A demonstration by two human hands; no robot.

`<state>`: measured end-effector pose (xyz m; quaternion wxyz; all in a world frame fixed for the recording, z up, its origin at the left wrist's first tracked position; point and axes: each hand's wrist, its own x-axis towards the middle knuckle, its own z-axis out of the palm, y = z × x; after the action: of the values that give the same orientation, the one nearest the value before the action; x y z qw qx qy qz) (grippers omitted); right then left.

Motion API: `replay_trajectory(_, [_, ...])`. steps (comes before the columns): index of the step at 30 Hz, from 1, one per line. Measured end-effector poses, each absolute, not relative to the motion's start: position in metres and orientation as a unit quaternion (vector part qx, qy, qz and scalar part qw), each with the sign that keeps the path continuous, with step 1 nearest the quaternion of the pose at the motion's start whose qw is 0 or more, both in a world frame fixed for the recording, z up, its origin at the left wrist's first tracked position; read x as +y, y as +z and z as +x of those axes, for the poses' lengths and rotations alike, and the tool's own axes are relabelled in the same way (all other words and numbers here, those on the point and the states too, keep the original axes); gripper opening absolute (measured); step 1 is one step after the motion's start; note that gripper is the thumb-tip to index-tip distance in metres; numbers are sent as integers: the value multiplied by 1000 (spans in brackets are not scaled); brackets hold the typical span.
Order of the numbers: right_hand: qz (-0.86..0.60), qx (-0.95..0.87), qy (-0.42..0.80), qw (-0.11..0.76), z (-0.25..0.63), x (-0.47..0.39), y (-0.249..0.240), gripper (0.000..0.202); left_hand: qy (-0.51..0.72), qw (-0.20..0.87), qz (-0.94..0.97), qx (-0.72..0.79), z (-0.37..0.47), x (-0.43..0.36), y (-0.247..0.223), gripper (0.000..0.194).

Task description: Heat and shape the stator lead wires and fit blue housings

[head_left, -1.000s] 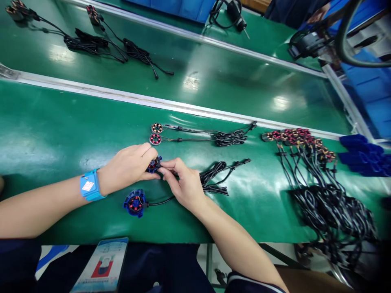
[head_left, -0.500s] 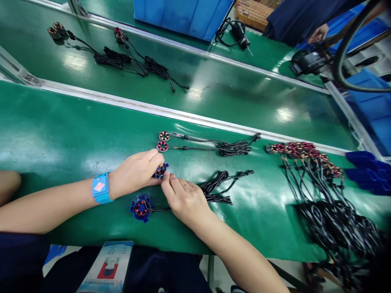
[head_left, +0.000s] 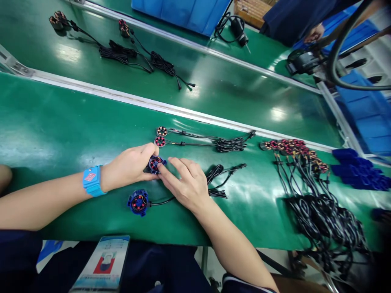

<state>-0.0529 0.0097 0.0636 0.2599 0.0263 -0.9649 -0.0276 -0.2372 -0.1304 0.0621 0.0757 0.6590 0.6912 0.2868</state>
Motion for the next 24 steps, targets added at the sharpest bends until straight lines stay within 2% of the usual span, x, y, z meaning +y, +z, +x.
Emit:
replay_trajectory(3, [13, -971, -39, 234, -56, 4, 66, 22, 282, 81, 661, 691, -237, -131, 63, 66])
replay_trajectory(6, [12, -976, -4, 219, -58, 1, 63, 23, 267, 41, 674, 687, -236, -134, 64, 61])
replay_trajectory(11, [3, -972, 30, 231, -56, -1, 55, 26, 243, -80, 741, 621, -230, -140, 70, 14])
replay_trajectory(12, [0, -972, 33, 233, -56, -1, 53, 25, 235, -89, 744, 619, -229, -140, 72, 10])
replay_trajectory(17, [-9, -966, 74, 248, -58, -2, 52, 22, 165, -109, 756, 624, -222, -138, 77, 13])
replay_trajectory(24, [-43, -923, 246, 292, -60, 2, 48, 31, 33, -185, 775, 603, -205, -142, 80, 33])
